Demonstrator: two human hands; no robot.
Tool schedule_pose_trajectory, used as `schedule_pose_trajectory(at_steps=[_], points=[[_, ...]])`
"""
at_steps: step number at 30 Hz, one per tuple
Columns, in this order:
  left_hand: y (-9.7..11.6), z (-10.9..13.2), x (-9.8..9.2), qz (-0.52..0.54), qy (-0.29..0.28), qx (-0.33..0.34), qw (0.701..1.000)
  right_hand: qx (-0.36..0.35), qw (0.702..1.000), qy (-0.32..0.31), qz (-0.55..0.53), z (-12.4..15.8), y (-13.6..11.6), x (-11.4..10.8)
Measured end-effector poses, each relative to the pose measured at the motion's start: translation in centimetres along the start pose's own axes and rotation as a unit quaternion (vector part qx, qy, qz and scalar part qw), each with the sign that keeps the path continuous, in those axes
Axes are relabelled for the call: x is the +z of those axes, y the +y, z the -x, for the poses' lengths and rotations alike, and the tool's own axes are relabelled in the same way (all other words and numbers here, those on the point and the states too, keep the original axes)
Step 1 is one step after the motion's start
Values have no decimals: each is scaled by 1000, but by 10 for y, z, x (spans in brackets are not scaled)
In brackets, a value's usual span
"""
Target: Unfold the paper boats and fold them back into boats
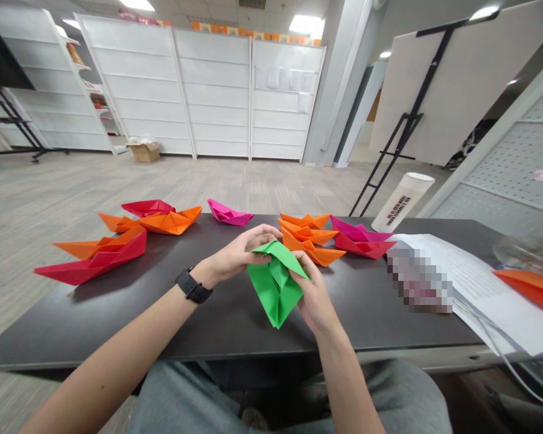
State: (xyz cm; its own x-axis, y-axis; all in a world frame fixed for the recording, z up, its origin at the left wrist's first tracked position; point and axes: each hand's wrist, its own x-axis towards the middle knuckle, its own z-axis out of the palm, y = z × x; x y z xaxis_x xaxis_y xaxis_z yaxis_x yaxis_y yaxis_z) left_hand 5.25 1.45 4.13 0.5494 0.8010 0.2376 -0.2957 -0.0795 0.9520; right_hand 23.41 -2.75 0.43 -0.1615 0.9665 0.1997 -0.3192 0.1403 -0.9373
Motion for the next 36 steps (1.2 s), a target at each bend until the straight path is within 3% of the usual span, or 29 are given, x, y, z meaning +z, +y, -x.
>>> schedule_pose_trajectory(at_steps=[5,12,19,24,27,29,30,31,33,34,36], points=[[-5,-5,0,-15,82,16,996,-22,997,1,79,-1,-3,3],[-7,-5,4,-28,111,31,993,-49,994,28,91,-4,1,2],[2,1,-1,25,19,-54,998,25,997,52,-43,-7,2,-5],[2,7,-5,89,-73,-61,991,47,997,67,-2,-12,9,-6],[-3,4,-6,91,-48,-42,994,-53,984,160,65,-8,5,-5],[-6,0,-7,97,7,-39,995,-192,938,242,156,0,-6,-5],[-8,-2,-7,100,39,-37,994,-259,906,253,219,6,-12,-6],[-9,-4,-7,103,69,-34,992,-304,883,198,297,11,-20,-6],[-11,-7,-6,104,115,-27,988,-288,850,14,441,20,-32,-7],[-12,-7,-5,104,128,-24,986,-261,837,-31,480,22,-35,-6],[-12,-8,-3,106,135,-23,985,-214,841,-39,496,22,-35,-4]])
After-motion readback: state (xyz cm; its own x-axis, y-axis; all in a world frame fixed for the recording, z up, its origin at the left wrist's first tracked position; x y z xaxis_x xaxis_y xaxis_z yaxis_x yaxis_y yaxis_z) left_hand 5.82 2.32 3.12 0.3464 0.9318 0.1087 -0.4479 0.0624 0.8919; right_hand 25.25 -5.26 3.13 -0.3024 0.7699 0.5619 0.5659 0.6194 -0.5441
